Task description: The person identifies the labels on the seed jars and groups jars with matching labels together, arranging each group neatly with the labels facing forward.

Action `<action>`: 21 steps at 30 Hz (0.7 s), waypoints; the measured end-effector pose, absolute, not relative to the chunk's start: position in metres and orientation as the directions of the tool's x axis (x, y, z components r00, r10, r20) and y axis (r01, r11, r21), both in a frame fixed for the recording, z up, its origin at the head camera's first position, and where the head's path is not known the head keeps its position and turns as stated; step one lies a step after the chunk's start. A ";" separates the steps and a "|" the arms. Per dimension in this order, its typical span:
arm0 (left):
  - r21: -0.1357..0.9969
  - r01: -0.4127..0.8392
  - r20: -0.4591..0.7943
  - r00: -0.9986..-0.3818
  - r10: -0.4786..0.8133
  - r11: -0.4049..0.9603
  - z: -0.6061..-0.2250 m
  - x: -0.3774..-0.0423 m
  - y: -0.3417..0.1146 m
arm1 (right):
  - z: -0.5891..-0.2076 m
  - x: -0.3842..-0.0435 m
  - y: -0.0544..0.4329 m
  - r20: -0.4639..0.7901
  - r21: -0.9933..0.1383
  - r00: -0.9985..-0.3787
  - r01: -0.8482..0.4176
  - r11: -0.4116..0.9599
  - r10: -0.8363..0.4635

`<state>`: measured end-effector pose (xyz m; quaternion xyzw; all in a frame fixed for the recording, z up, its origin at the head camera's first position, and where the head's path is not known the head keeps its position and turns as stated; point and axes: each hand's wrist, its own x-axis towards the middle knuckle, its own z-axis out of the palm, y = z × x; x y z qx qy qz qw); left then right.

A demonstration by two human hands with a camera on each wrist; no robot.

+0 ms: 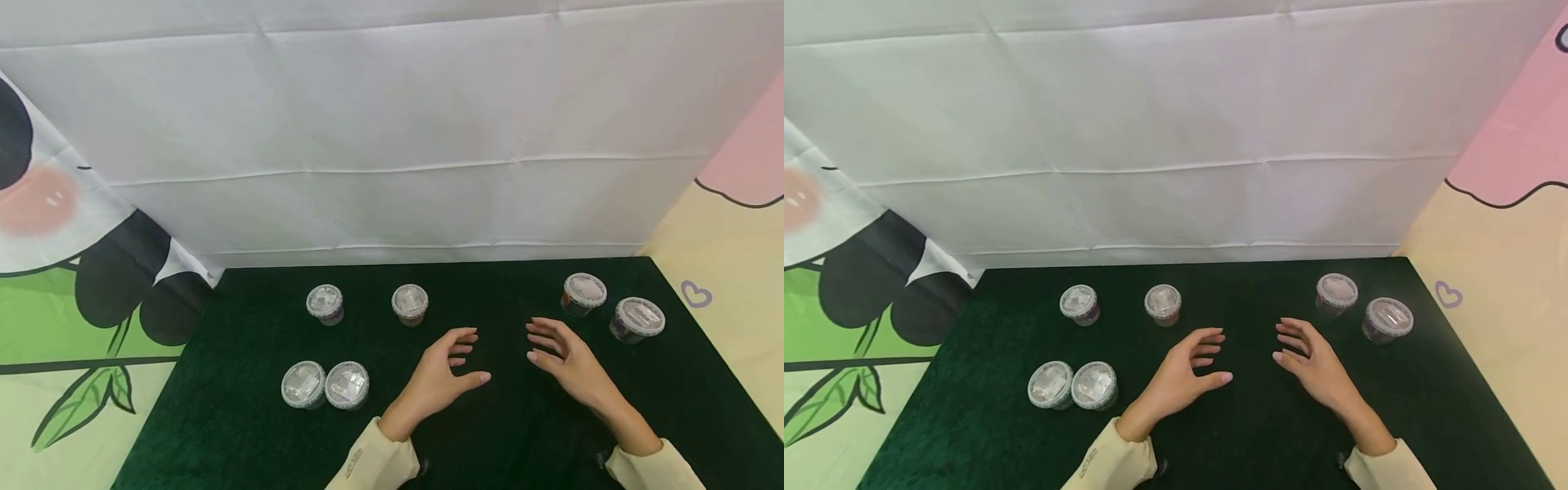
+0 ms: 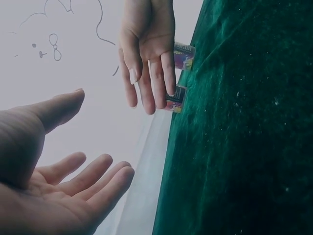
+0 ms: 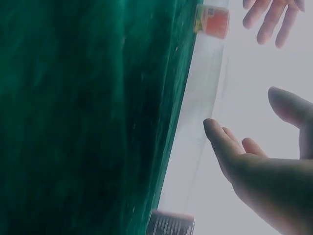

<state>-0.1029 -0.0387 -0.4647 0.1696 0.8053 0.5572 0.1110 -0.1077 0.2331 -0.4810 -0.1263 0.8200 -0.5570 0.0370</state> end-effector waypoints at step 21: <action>0.941 0.115 -0.038 -0.899 0.436 0.319 -0.474 -0.119 -0.013 | -0.491 -0.113 0.285 0.137 -0.906 -0.982 -0.177 0.386 -0.128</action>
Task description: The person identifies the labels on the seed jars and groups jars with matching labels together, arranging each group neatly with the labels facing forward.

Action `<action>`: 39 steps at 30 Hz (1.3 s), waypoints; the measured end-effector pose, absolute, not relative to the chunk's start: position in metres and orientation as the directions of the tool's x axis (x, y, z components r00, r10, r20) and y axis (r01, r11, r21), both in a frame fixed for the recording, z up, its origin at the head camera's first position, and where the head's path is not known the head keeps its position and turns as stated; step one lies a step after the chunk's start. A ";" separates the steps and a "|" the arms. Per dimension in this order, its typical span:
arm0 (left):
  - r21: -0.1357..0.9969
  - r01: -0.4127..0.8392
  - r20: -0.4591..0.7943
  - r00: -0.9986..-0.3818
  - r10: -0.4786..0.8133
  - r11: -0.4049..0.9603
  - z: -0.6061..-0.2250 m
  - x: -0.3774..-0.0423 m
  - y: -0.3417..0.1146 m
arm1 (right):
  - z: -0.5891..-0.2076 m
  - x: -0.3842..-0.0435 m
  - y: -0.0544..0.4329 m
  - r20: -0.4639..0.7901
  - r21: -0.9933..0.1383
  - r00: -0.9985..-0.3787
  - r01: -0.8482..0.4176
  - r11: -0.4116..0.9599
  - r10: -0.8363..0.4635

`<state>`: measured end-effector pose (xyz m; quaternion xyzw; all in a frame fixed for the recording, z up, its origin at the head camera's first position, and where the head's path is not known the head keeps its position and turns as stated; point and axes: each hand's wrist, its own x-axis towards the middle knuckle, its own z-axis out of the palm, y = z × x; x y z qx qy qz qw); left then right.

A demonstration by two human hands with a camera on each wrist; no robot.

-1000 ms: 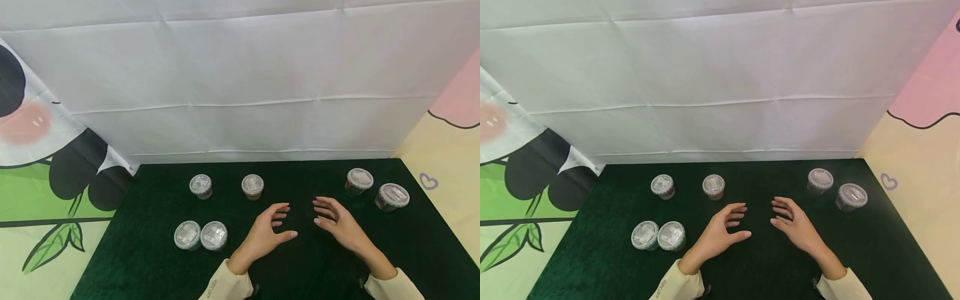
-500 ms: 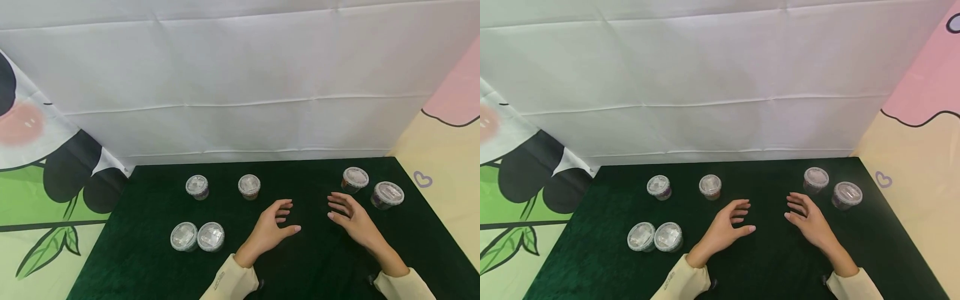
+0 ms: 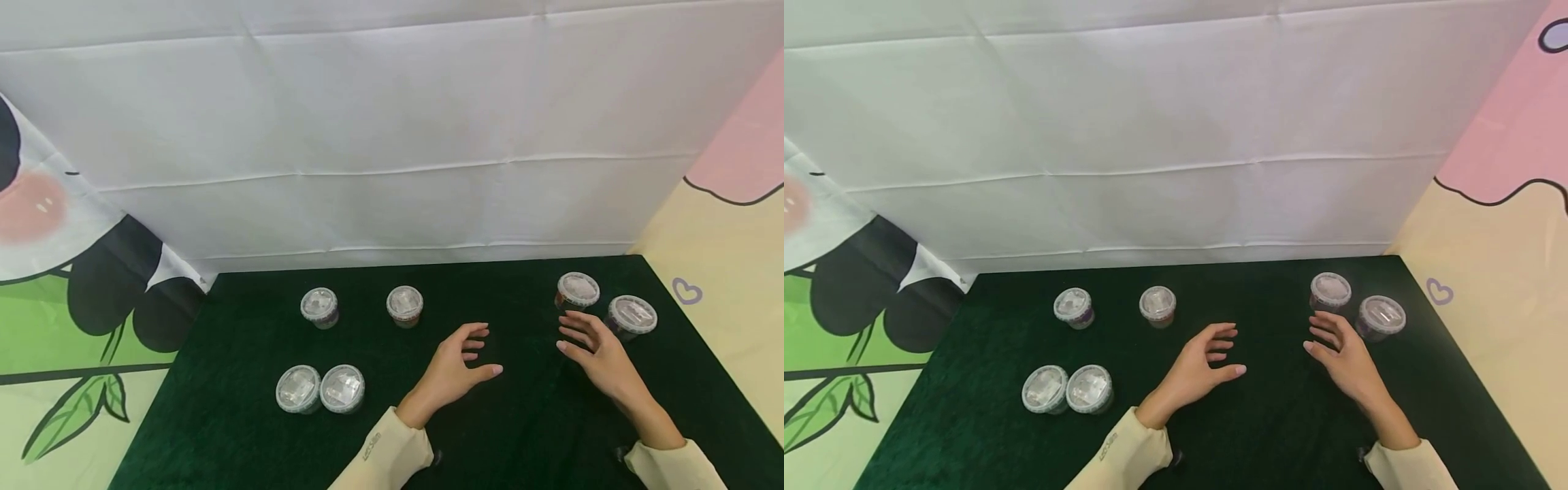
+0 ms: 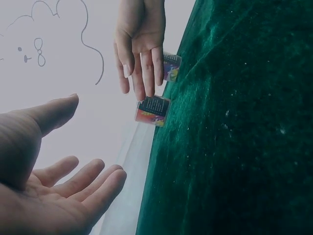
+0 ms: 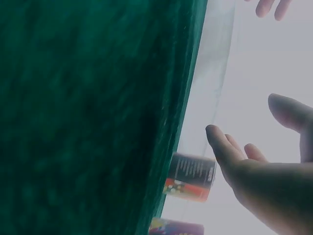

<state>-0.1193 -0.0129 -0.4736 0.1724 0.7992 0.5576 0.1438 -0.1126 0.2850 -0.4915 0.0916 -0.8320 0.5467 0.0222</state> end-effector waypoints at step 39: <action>0.932 0.129 -0.030 -0.903 0.428 0.338 -0.481 -0.152 0.047 | -0.491 -0.127 0.316 -0.032 -0.841 -0.999 0.006 0.542 -0.040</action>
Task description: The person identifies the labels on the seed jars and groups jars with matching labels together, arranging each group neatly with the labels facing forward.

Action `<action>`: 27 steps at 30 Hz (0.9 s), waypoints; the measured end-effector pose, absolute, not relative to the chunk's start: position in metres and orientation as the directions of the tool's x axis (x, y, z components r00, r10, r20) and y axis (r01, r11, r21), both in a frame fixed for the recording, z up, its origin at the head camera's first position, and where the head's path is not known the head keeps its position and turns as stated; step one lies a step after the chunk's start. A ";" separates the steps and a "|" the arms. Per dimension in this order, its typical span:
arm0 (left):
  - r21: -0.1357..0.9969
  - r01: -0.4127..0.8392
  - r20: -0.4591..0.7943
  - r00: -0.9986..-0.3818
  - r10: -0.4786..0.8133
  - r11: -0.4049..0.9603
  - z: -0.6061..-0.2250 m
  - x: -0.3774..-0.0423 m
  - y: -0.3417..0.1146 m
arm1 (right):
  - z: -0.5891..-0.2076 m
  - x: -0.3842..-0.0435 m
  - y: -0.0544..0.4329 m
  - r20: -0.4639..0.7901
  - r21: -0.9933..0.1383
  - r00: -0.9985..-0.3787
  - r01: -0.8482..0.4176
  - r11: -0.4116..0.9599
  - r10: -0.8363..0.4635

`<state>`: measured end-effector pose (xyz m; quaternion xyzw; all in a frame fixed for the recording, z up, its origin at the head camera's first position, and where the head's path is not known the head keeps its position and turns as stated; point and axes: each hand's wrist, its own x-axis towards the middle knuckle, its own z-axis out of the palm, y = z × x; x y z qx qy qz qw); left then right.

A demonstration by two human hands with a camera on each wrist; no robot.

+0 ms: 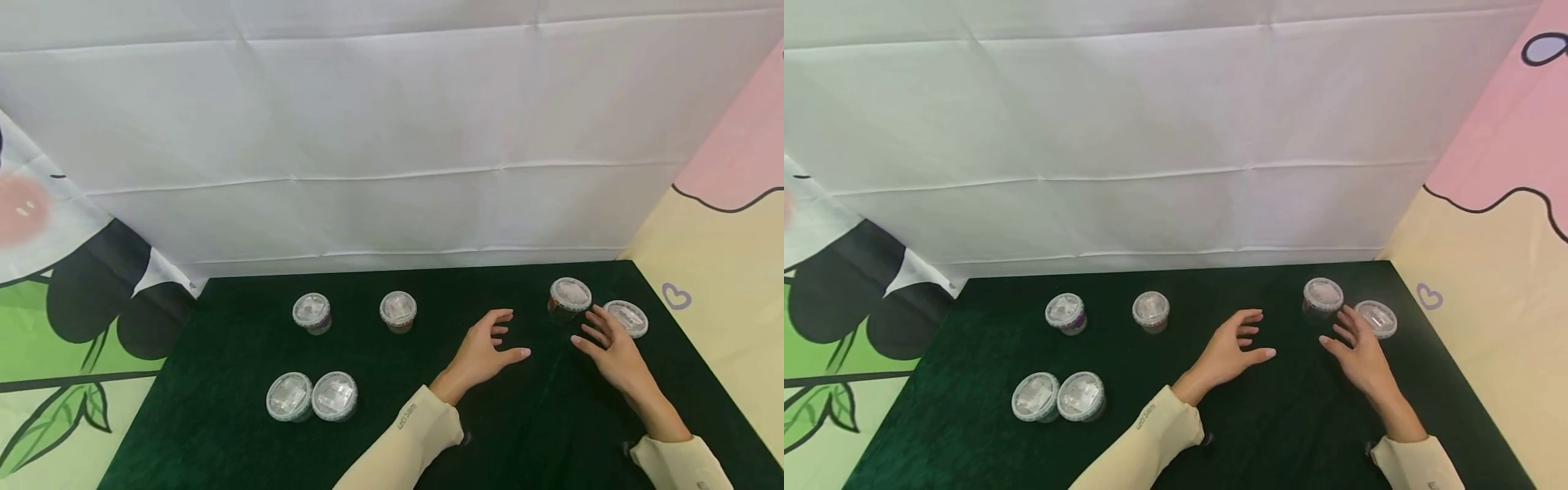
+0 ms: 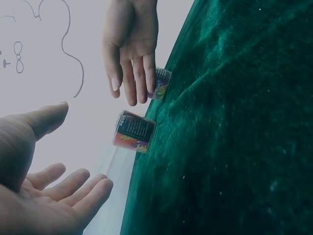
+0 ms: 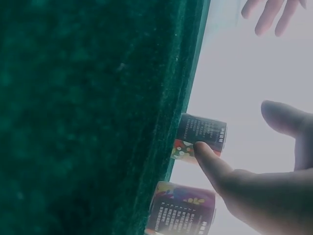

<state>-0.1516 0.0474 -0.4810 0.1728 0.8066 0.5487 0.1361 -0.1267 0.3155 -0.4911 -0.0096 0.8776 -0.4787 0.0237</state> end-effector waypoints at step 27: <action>0.909 0.144 -0.054 -0.890 0.453 0.391 -0.496 -0.179 0.097 | -0.483 -0.151 0.303 -0.153 -0.832 -0.988 0.118 0.542 -0.020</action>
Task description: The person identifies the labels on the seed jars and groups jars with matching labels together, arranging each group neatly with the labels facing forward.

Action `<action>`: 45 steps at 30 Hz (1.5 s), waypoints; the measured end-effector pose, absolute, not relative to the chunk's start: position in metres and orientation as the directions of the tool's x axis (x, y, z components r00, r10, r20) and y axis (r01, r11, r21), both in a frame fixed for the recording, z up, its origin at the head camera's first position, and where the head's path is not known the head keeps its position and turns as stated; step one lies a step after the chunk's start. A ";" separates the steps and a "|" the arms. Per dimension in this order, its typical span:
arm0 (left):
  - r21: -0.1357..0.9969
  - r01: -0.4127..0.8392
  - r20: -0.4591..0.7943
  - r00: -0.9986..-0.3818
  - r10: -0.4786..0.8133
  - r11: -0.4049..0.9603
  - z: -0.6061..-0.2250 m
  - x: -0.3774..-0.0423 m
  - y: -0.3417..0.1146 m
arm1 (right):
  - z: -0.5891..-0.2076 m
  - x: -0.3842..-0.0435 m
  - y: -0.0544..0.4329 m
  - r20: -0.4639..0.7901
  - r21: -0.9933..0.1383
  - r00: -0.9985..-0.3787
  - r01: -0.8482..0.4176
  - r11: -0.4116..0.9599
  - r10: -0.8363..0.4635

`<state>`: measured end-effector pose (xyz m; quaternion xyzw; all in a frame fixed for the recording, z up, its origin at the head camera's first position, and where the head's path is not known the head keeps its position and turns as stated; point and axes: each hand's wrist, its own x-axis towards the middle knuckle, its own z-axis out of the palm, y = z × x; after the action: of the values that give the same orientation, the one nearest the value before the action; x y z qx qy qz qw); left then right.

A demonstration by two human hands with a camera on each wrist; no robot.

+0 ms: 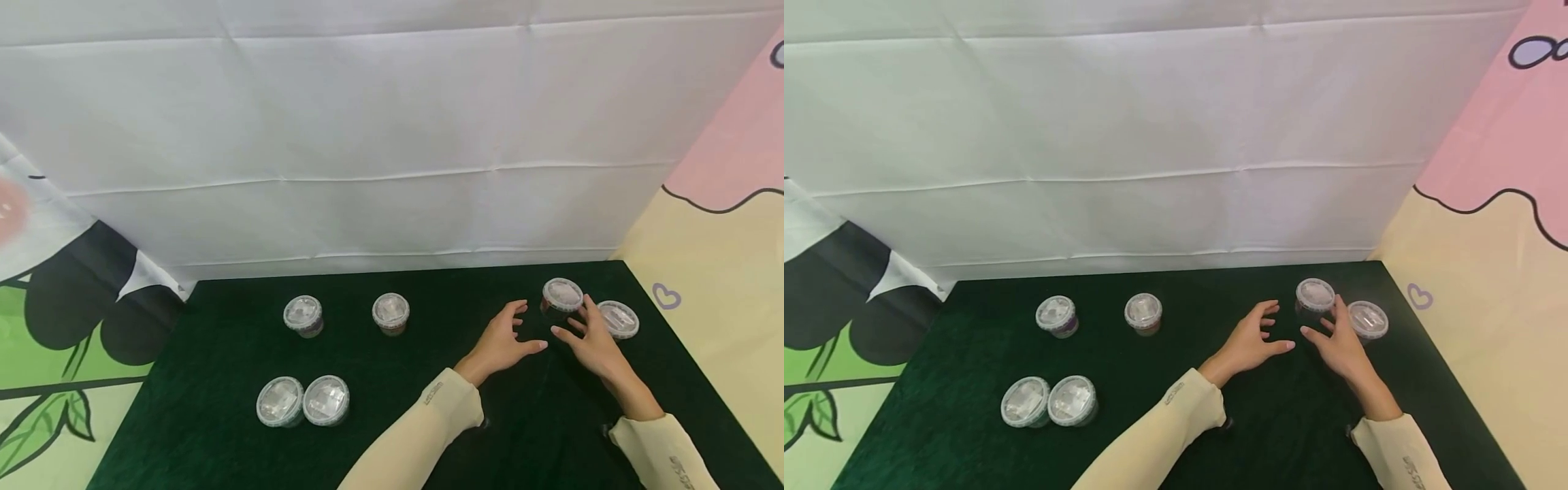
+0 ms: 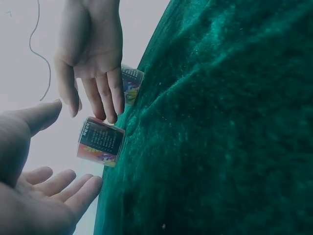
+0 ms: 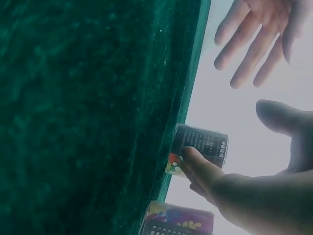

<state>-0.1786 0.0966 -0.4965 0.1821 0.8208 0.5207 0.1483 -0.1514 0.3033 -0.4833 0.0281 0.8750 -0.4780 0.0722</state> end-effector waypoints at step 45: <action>0.981 0.025 -0.067 -0.884 0.462 0.191 -0.503 -0.205 0.121 | -0.487 -0.159 0.280 0.043 -0.829 -0.994 0.022 0.559 0.102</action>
<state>-0.2050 0.1208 -0.5034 0.1620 0.7509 0.6152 0.1775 -0.1586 0.2801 -0.4872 0.0351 0.8820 -0.4680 -0.0428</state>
